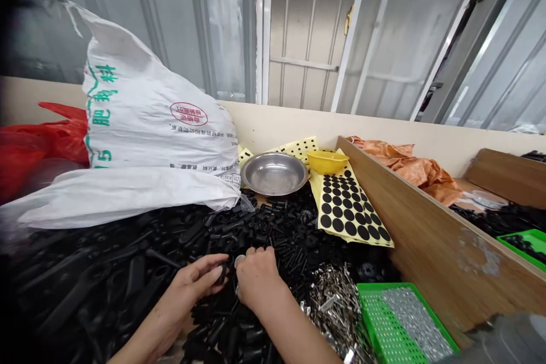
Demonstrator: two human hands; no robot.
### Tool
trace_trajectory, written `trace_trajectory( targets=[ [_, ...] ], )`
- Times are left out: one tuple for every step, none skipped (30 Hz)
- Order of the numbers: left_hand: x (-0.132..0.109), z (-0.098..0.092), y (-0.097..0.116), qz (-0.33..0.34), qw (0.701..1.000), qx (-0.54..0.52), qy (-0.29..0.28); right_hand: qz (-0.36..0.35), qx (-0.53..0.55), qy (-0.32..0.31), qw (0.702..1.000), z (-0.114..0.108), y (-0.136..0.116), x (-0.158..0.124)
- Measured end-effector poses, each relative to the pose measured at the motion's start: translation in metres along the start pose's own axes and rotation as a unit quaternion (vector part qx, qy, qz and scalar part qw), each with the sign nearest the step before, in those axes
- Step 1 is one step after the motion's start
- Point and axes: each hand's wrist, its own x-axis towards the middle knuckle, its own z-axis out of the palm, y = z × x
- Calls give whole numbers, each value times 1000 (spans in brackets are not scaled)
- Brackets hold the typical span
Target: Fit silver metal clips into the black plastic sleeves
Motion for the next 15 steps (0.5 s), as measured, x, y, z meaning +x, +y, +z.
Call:
trace_trajectory(
  targets=[
    [-1,1,0,-11,1000,-18,-4,1,9,2,1000,0,0,0],
    [-3,2,0,-20,999,-33,-7,2,21,6,1000,0,0,-1],
    [-4,2,-1,-26,999,-46,-8,6,36,11,999,0,2,-2],
    [-6,3,-1,-31,998,-57,-8,12,54,19,998,0,5,-4],
    [-7,4,-1,-34,997,-67,-7,22,76,28,996,0,9,-5],
    [-8,5,-1,-37,996,-77,-5,36,102,41,993,0,15,-6],
    [-9,6,-1,-41,995,-89,-3,52,130,54,989,1,23,-8],
    [-9,7,-1,-46,994,-103,0,67,163,70,982,3,31,-9],
    [-10,9,-1,-53,991,-120,4,80,197,87,973,4,39,-11],
    [-10,11,-1,-60,988,-140,8,89,235,102,963,6,46,-13],
    [-11,13,-1,-69,985,-160,11,95,274,115,950,7,53,-16],
    [-11,15,-1,-77,980,-181,13,99,313,128,936,8,57,-19],
    [-11,17,-1,-85,976,-200,13,101,351,140,920,8,59,-23],
    [-12,20,0,-93,972,-217,13,100,387,152,904,8,60,-27],
    [-12,23,0,-101,967,-232,11,98,419,163,888,6,58,-32]
  ],
)
